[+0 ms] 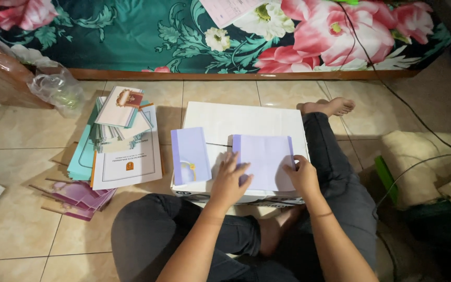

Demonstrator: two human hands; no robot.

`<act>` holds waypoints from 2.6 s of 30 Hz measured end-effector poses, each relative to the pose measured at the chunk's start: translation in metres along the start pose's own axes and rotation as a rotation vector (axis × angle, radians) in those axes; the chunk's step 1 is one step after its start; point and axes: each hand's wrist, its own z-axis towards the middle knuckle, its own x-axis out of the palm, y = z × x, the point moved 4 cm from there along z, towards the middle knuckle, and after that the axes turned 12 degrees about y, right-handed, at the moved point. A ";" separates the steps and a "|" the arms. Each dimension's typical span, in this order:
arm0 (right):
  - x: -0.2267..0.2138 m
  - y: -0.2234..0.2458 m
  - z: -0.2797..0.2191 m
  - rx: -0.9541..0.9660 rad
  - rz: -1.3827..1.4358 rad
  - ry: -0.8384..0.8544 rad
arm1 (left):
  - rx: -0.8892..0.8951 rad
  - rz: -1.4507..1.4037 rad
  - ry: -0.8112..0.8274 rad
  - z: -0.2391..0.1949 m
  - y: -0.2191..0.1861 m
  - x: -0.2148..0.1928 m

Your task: The person manually folds paper inserts and stacks them on a box while sitting on the floor.

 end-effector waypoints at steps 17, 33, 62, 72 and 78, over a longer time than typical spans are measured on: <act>0.006 0.060 -0.054 -0.576 -0.680 -0.293 | -0.032 0.079 0.360 0.001 -0.012 -0.007; 0.059 0.069 0.013 -0.384 -0.770 0.237 | -0.052 0.061 0.362 0.002 -0.011 -0.003; 0.058 0.020 -0.047 -0.401 -0.870 0.405 | -0.010 0.088 0.299 0.004 0.008 0.013; 0.123 0.169 -0.047 -0.673 -0.501 0.364 | -0.425 0.254 -0.604 -0.027 0.116 -0.084; 0.161 0.174 -0.057 -0.745 -0.555 0.396 | -0.735 0.063 -0.217 -0.027 0.134 -0.061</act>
